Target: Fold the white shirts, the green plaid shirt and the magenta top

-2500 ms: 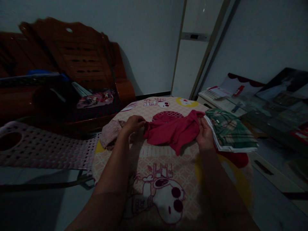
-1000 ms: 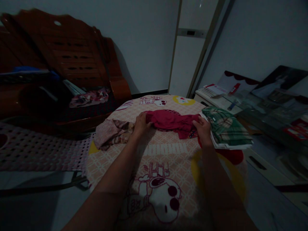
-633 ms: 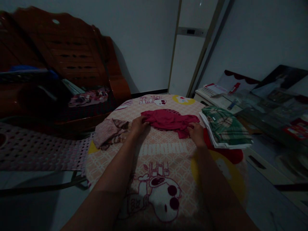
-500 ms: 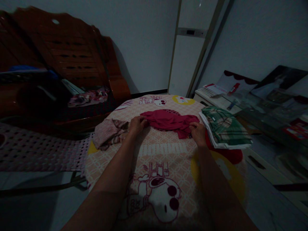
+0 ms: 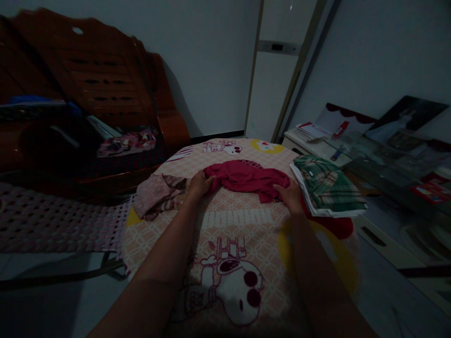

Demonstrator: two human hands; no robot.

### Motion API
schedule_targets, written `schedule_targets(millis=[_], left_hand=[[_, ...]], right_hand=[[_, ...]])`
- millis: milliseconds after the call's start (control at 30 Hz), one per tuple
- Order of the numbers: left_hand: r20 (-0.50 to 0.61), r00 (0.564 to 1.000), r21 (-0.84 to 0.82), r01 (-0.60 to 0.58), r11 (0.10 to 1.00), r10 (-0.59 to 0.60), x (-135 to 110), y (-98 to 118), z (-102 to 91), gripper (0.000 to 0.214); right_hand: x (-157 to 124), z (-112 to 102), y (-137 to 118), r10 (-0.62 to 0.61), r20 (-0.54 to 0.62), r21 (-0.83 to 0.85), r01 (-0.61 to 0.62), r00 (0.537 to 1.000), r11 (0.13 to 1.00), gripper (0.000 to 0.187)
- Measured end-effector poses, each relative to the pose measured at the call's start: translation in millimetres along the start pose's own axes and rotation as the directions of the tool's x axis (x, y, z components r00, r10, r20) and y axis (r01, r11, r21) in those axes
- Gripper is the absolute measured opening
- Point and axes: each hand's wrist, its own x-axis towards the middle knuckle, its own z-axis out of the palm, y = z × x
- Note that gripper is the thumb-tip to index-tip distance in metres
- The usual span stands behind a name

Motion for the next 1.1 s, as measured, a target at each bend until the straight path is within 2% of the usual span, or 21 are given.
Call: schedule_targets(millis=[67,133,267,333,400,467,533,600,633,700,733,800,867,933,967,1033,1100], left_hand=[[0.051,0.998,0.024,-0.033,0.999,0.031,0,-1,2.0,0.037],[0.07,0.996,0.024,-0.063,0.998,0.061,-1,-1,3.1,0.031],[-0.011,0.995,-0.001,-0.102,0.995,0.102,-2,-3,-1.8,0.025],[-0.096,0.988,-0.04,-0.122,0.992,0.118,0,-4,-8.7,0.019],[-0.155,0.986,-0.165,-0.089,0.982,0.064,4,-6,-18.2,0.011],[-0.112,0.992,-0.407,-0.002,0.914,-0.048,7,-6,-30.1,0.007],[0.047,0.994,-0.645,0.107,0.756,-0.1,7,-7,-43.9,0.009],[0.219,0.975,-0.777,0.194,0.599,-0.031,5,-7,-57.8,0.014],[0.271,0.962,-0.807,0.215,0.551,0.022,3,-8,-63.8,0.016],[0.292,0.951,-0.829,0.199,0.523,0.101,0,-11,-71.3,0.019],[0.275,0.954,-0.818,0.166,0.55,0.121,-2,-12,-72.1,0.02],[0.25,0.956,-0.732,0.083,0.676,0.154,-4,-14,-67.5,0.024],[0.289,0.938,-0.559,0.002,0.829,0.193,-4,-13,-57.0,0.029],[0.354,0.912,-0.332,-0.084,0.94,0.207,-2,-10,-45.1,0.026],[0.369,0.909,-0.213,-0.121,0.97,0.195,-2,-7,-40.1,0.021],[0.331,0.928,-0.028,-0.171,0.985,0.17,0,-3,-33.6,0.012],[0.24,0.953,0.03,-0.198,0.98,0.185,2,0,-32.0,0.005]], right_hand=[[-1,-1,4,0.014,0.094,-0.049,-0.009,0.995,0.999,0.026],[-2,-2,6,-0.013,0.11,-0.09,0.023,0.994,0.996,0.022],[0,-7,5,-0.045,-0.023,-0.018,0.044,0.999,0.999,0.026],[4,-12,0,-0.036,-0.123,0.097,0.048,0.992,0.994,0.03],[6,-18,-6,0.018,-0.165,0.263,0.026,0.986,0.964,0.033],[6,-25,-14,0.11,-0.087,0.464,-0.057,0.99,0.884,0.035],[4,-33,-23,0.15,0.084,0.621,-0.169,0.985,0.765,0.036],[-1,-41,-30,0.096,0.239,0.701,-0.24,0.966,0.672,0.034],[-3,-45,-32,0.054,0.292,0.721,-0.257,0.955,0.644,0.032],[-6,-51,-35,-0.011,0.356,0.736,-0.273,0.935,0.62,0.028],[-6,-54,-35,-0.03,0.382,0.731,-0.283,0.924,0.621,0.026],[-7,-55,-34,-0.039,0.437,0.702,-0.314,0.899,0.639,0.024],[-6,-54,-31,-0.024,0.482,0.665,-0.348,0.876,0.661,0.022],[-5,-51,-29,-0.001,0.5,0.643,-0.37,0.866,0.671,0.021],[-5,-50,-27,0.007,0.5,0.637,-0.374,0.866,0.674,0.021],[-4,-49,-25,0.015,0.496,0.633,-0.372,0.868,0.679,0.021],[-4,-49,-24,0.015,0.496,0.631,-0.372,0.868,0.681,0.021]])
